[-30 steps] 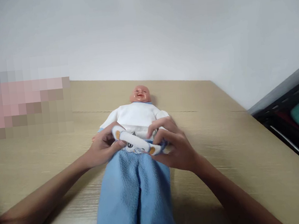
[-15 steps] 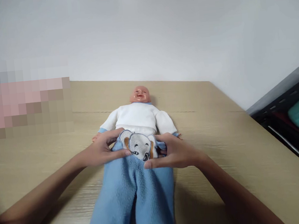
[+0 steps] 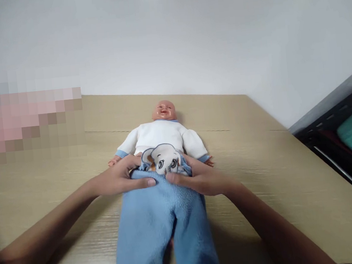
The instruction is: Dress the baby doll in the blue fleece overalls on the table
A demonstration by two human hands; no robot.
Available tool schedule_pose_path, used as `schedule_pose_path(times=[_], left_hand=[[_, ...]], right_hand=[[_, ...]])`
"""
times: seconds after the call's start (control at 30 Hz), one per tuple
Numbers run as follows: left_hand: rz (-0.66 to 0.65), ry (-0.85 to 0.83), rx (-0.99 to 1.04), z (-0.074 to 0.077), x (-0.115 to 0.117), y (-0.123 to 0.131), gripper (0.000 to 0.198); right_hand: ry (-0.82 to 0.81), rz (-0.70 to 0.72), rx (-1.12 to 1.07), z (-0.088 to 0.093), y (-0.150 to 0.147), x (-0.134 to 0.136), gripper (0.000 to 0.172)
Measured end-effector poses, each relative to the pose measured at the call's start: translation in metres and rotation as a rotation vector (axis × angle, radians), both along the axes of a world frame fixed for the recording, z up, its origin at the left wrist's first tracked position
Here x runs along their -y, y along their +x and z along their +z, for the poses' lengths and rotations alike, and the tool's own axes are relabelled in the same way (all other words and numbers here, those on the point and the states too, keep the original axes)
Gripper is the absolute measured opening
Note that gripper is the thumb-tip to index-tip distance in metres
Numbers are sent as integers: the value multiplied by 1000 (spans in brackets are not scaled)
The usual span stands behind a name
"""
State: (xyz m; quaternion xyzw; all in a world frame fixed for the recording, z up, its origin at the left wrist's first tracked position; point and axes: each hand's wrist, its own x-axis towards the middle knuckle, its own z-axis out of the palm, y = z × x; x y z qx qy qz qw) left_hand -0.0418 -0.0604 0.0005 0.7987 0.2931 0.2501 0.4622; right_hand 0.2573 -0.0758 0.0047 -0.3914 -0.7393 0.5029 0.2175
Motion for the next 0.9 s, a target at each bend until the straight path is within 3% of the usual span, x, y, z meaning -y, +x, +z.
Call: schedule_pose_path(times=[0.13, 0.23, 0.33, 0.5, 0.67, 0.77, 0.9], left_hand=[[-44, -88, 213, -6, 1, 4, 39], [-5, -96, 266, -9, 3, 7, 49], [-11, -173, 257, -8, 6, 9, 57], [-46, -386, 132, -4, 6, 3, 62], [-349, -484, 76, -4, 2, -5, 52], [-445, -546, 86, -8, 2, -6, 43], [-359, -544, 203, -16, 2, -6, 47]], right_hand=[[-65, 188, -8, 9, 0, -2, 71], [6, 208, -52, 12, -3, 2, 57], [42, 119, -83, 9, -8, 8, 53], [-27, -154, -132, -2, -10, 11, 71], [-109, -254, -170, -4, -8, 9, 71], [-185, -182, -178, -5, -4, 7, 64], [-301, 94, -163, 4, 4, 5, 84]])
